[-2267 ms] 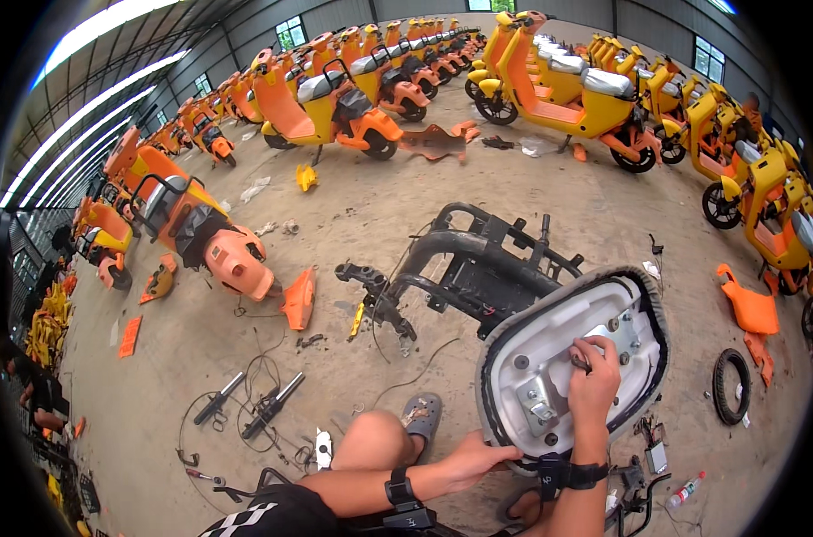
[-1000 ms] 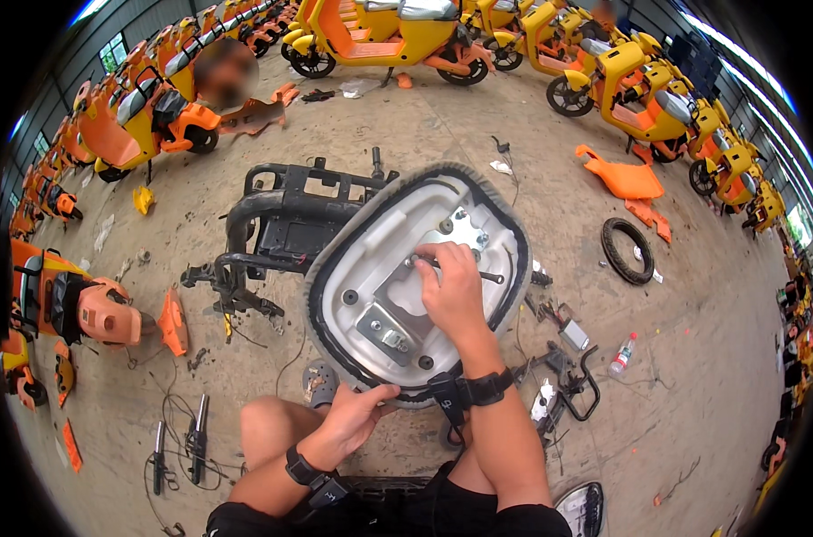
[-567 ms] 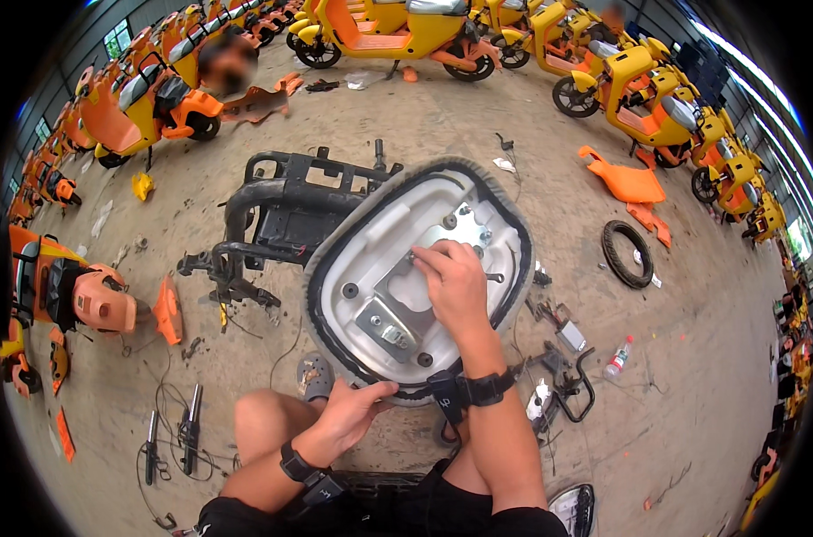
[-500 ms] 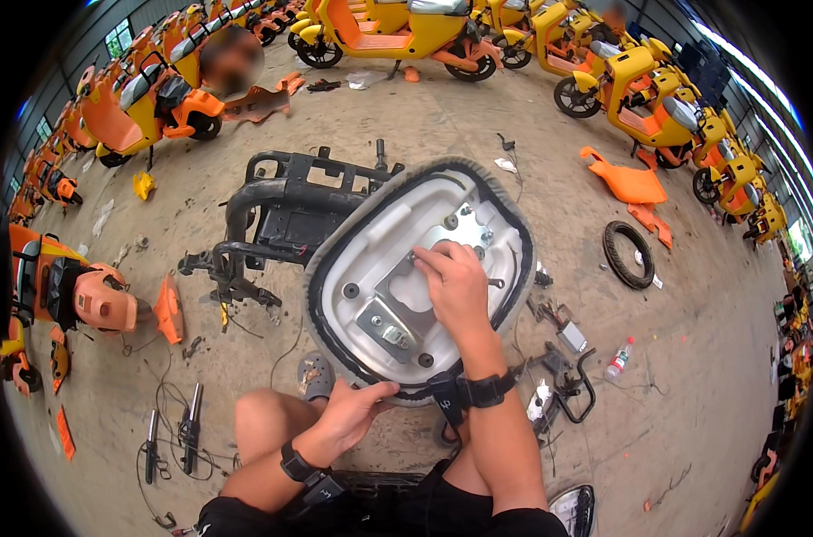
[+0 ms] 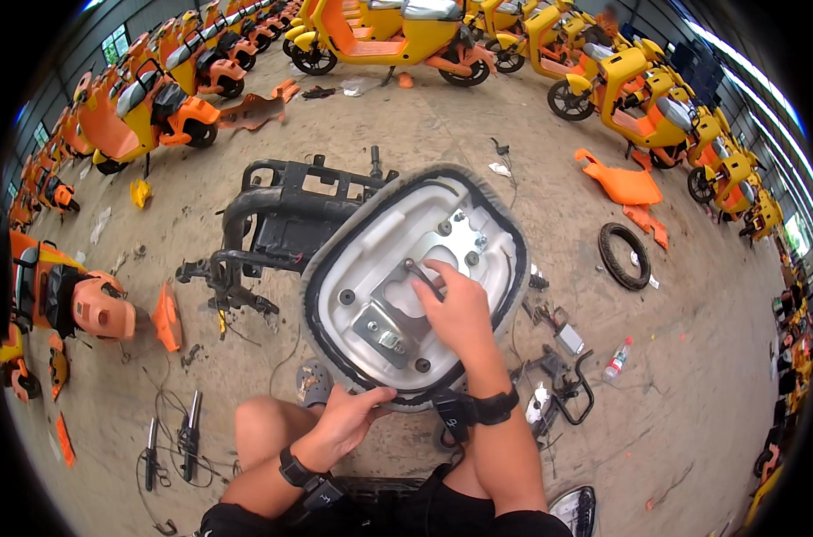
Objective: The person assembles a scooter seat base by placing screws into the metal frame and tightening them by hand.
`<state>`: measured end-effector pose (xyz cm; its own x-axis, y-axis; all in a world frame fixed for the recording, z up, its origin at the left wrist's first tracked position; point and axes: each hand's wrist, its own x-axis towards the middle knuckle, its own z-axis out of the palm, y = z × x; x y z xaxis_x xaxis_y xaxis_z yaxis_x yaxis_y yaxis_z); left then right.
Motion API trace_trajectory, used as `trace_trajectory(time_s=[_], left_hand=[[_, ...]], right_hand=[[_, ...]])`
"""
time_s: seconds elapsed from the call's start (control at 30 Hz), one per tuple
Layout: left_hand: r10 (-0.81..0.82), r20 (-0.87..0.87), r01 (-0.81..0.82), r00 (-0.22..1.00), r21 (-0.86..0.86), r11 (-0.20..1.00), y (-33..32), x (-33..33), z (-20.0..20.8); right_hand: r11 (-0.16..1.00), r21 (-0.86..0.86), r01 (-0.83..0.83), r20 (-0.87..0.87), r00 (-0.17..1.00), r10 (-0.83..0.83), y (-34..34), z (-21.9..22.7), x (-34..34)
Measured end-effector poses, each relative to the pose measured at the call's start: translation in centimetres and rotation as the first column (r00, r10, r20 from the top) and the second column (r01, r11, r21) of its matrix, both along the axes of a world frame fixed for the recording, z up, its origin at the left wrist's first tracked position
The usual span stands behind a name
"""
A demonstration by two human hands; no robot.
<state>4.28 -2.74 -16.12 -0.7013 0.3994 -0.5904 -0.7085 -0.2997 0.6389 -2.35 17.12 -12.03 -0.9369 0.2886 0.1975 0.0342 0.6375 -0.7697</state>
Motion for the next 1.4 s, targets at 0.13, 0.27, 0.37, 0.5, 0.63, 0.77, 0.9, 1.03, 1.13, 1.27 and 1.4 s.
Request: trace_trajectory(time_s=[0.13, 0.27, 0.37, 0.5, 0.63, 0.77, 0.9, 1.03, 1.13, 1.27, 1.4], left_hand=[[0.004, -0.009, -0.003, 1.000, 0.050, 0.999, 0.1, 0.0, -0.6], [0.004, -0.016, -0.003, 1.000, 0.061, 0.998, 0.0, 0.1, -0.4], [-0.003, -0.015, 0.004, 1.000, 0.050, 0.999, 0.1, 0.2, -0.4], [-0.001, -0.017, 0.002, 1.000, 0.043, 0.999, 0.1, 0.2, -0.1], [-0.017, -0.008, 0.017, 1.000, 0.037, 0.999, 0.1, 0.0, 0.0], [0.013, -0.043, -0.012, 0.999, 0.031, 0.999, 0.1, 0.3, -0.4], [-0.014, -0.035, 0.015, 0.999, 0.023, 1.000, 0.1, 0.0, -0.5], [-0.006, -0.053, 0.007, 0.999, 0.023, 1.000, 0.3, 0.0, -0.7], [-0.024, -0.033, 0.023, 0.999, -0.013, 1.000, 0.2, -0.1, -0.5], [-0.005, -0.058, 0.004, 0.998, -0.011, 1.000, 0.6, 0.1, 0.1], [-0.003, -0.054, 0.003, 0.999, -0.007, 1.000, 0.3, 0.1, -0.3]], right_hand=[[0.976, -0.215, -0.030, 0.109, 0.993, 0.055, 1.2, 0.2, 0.9], [0.882, -0.470, -0.038, 0.127, 0.986, 0.110, 0.2, 0.3, 1.2], [0.808, -0.582, -0.090, 0.138, 0.969, 0.207, 0.2, -0.1, 0.9], [0.768, -0.635, -0.084, 0.147, 0.963, 0.227, 0.3, 0.0, 0.2], [0.696, -0.714, -0.073, 0.098, 0.974, 0.202, 0.0, -0.8, 0.0], [0.558, -0.830, 0.006, 0.134, 0.973, 0.189, -0.5, -0.7, 0.0], [0.464, -0.885, 0.028, 0.153, 0.960, 0.235, 0.3, -0.6, 0.2], [0.456, -0.890, -0.030, 0.109, 0.955, 0.276, 0.5, -0.6, 0.2], [0.433, -0.897, -0.091, 0.030, 0.964, 0.265, 0.7, -0.1, 0.4], [0.749, -0.657, -0.090, -0.099, 0.995, 0.032, 1.5, -1.2, -0.1], [0.995, 0.097, 0.037, -0.353, 0.936, 0.000, 1.2, -0.3, -0.1]])
